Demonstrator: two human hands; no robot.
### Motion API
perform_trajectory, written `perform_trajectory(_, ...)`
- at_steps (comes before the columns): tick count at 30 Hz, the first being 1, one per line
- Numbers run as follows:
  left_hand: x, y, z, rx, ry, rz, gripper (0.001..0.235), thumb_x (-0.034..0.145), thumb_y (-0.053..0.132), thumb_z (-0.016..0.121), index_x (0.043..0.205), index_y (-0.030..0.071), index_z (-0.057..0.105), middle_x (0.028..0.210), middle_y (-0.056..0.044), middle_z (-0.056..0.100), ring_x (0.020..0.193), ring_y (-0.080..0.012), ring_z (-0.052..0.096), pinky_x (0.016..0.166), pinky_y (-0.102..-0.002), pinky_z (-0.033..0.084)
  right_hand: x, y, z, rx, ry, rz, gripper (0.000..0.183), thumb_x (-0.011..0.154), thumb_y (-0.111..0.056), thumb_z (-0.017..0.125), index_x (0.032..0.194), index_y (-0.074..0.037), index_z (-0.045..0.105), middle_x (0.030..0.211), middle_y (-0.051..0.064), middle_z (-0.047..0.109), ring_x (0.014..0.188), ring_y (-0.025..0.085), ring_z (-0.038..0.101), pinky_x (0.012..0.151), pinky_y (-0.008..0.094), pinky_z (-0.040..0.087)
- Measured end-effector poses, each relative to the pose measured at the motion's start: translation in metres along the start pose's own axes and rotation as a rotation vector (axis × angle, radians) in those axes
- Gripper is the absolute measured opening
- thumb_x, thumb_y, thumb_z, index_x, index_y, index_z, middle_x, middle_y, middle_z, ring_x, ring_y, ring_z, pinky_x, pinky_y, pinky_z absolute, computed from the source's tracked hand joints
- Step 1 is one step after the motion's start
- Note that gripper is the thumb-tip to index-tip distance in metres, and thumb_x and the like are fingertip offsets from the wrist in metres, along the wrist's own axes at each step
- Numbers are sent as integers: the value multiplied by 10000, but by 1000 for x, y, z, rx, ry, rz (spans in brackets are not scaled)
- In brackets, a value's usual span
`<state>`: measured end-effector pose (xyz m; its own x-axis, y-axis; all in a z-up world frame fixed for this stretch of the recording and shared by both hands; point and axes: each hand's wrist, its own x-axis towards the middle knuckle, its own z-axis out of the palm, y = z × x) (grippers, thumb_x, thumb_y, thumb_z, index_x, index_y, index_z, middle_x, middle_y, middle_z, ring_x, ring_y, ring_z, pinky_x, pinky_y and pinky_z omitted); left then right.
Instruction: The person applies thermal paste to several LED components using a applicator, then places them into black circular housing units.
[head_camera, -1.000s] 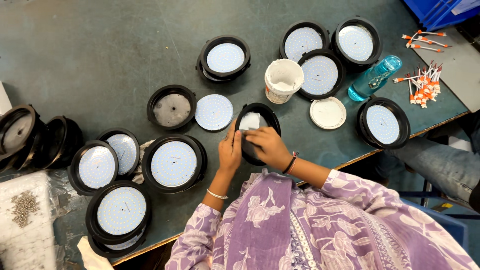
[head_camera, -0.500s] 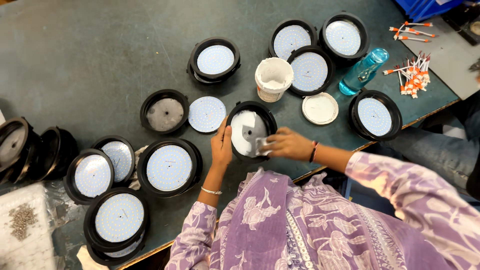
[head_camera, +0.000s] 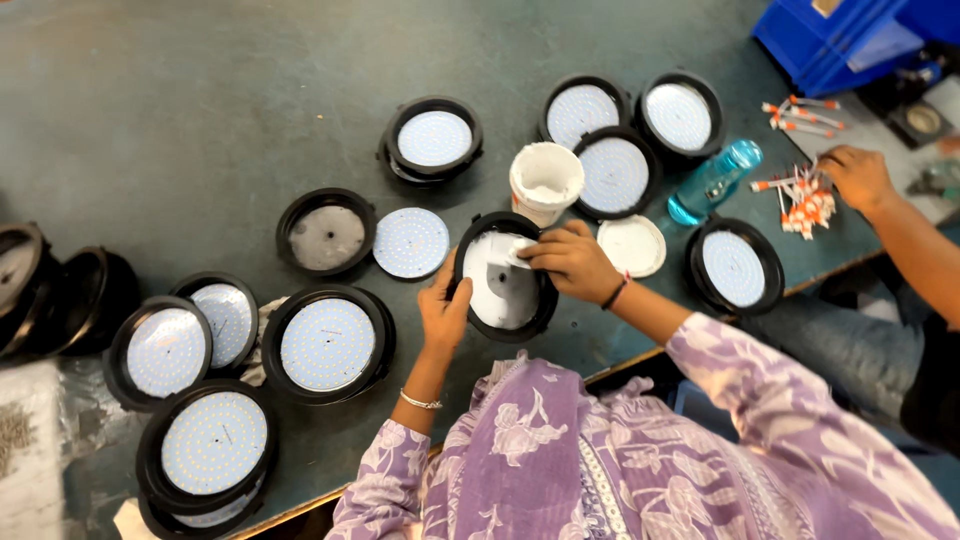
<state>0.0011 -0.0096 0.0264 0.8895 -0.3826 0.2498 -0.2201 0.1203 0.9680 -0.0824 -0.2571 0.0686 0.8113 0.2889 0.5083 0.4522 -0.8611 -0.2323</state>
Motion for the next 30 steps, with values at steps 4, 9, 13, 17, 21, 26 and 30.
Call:
perform_trajectory(4, 0, 5, 3, 12, 35, -5, 521, 909, 28, 613, 1430, 46, 610, 868, 22, 631, 728, -26, 482, 657, -197, 433, -17, -6, 16, 56, 62, 134, 218, 730, 1, 682, 913, -105, 735, 1169, -28, 765, 1027, 197, 650, 939, 405, 393)
perform_trajectory(9, 8, 12, 8, 88, 47, 154, 520, 934, 21, 601, 1453, 25, 568, 989, -42, 707, 805, -35, 555, 751, -219, 492, -33, -26, 51, 194, 189, 346, 235, 687, -10, 644, 899, -64, 731, 1117, 5, 777, 938, 215, 667, 916, 376, 441)
perform_trajectory(13, 7, 12, 15, 190, 90, 259, 496, 965, 27, 604, 1457, -9, 550, 1094, -156, 728, 895, -160, 631, 811, -302, 530, -37, -50, 77, 415, 292, 560, 273, 757, 17, 621, 996, -14, 747, 1105, 82, 786, 977, 229, 719, 901, 335, 494)
perform_trajectory(17, 4, 7, 21, 397, 108, 340, 489, 956, 48, 629, 1435, -29, 565, 1012, -220, 721, 877, -284, 708, 809, -380, 556, -36, -72, 98, 845, 326, 761, 345, 813, 38, 582, 1121, 32, 738, 1074, 112, 766, 991, 169, 716, 896, 282, 552)
perform_trajectory(21, -1, -6, 17, 521, 139, 326, 481, 949, 78, 640, 1419, -13, 591, 945, -211, 736, 796, -284, 729, 742, -378, 564, -43, -70, 116, 1030, 246, 866, 338, 843, 36, 616, 1166, 43, 717, 1049, 70, 765, 985, 128, 682, 877, 265, 534)
perform_trajectory(26, -11, -13, 1, 389, 178, 287, 505, 950, 78, 623, 1440, -25, 561, 1015, -215, 735, 753, -229, 712, 727, -349, 560, -27, -32, 97, 874, 302, 743, 318, 884, -3, 643, 1180, -36, 755, 1074, 51, 747, 963, 139, 675, 855, 308, 538)
perform_trajectory(30, -23, -16, 1, 309, 126, 196, 499, 949, 84, 622, 1435, -13, 566, 1032, -207, 750, 707, -172, 693, 683, -306, 549, 9, -29, 72, 315, 188, 383, 348, 843, 29, 652, 1141, -104, 772, 1133, 16, 772, 1018, 217, 642, 929, 368, 441)
